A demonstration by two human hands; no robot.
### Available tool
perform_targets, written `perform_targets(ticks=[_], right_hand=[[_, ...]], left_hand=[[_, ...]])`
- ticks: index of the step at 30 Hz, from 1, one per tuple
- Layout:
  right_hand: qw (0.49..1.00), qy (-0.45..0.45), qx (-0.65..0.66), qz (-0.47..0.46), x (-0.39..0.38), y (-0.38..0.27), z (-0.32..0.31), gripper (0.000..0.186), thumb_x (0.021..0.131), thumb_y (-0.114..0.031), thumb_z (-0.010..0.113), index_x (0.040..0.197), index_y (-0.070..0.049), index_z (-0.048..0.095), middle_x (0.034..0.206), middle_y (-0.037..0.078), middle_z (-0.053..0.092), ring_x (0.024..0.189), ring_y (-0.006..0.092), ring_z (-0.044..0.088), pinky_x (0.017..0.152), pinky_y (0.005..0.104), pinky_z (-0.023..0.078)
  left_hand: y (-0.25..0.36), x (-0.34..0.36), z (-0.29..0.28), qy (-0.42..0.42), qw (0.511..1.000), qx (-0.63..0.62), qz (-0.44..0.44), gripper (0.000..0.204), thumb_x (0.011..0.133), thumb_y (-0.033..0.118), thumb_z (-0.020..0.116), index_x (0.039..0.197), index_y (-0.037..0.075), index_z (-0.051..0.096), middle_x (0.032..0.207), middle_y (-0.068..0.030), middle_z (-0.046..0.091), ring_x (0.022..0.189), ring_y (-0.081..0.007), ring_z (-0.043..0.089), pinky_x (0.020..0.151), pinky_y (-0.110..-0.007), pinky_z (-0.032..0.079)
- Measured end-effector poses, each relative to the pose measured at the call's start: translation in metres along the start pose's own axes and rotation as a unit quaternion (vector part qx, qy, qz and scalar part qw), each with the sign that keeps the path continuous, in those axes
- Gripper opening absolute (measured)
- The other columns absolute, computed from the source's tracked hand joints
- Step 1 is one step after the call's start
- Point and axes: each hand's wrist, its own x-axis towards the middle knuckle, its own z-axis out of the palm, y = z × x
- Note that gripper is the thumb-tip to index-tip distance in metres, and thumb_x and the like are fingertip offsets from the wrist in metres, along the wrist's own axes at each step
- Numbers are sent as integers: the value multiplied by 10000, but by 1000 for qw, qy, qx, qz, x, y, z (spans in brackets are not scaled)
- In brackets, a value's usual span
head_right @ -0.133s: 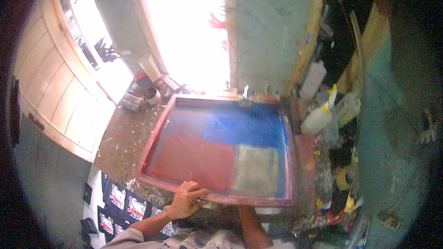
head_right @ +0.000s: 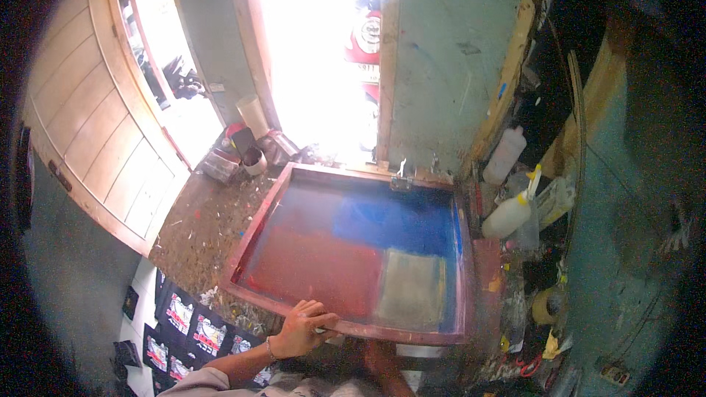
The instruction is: The person prepares a screen printing frame by scraping and wiping its surface, then applies ink to a small plastic bag and rubs it onto the screen. They repeatedly wipe the screen with a cloth and handle a spray bottle and other tools on a cluttered workbench.
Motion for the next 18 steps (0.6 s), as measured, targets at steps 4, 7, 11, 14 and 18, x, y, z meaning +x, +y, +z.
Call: perform_targets(ticks=[4,7,11,14,18], right_hand=[[984,26,-166,50,-87,-108,56,200,937,-55,686,1130,-55,738,995,57,715,879,118,641,776,257,523],[964,-97,-219,117,-97,-201,71,163,947,-68,669,1099,-58,725,962,49,695,828,136,598,754,293,497],[925,-98,-365,-46,-67,-266,50,233,873,81,628,1047,-32,735,1037,56,708,956,141,647,874,299,524],[915,-27,-388,-106,-3,-282,22,194,935,3,613,1114,-17,684,1046,36,687,953,147,634,851,310,526],[799,30,-567,-197,67,-290,-3,257,870,-62,661,1115,10,688,998,156,725,963,259,713,894,357,535]], left_hand=[[-1,7,16,2,999,-42,30,382,742,210,839,1089,117,708,919,-70,576,897,-270,574,783,-399,436],[-3,-2,17,-8,1000,-7,7,330,757,210,819,1045,114,689,938,-59,594,933,-257,593,795,-393,444],[-7,-6,19,18,1000,3,5,286,749,184,808,996,115,681,922,-81,584,918,-291,584,791,-415,442],[-10,-4,29,12,1000,4,3,260,725,168,803,944,112,674,917,-110,581,894,-329,573,782,-445,445],[-7,-6,38,17,998,-51,-35,339,696,109,832,1004,78,695,921,-77,589,889,-298,565,808,-421,442]])
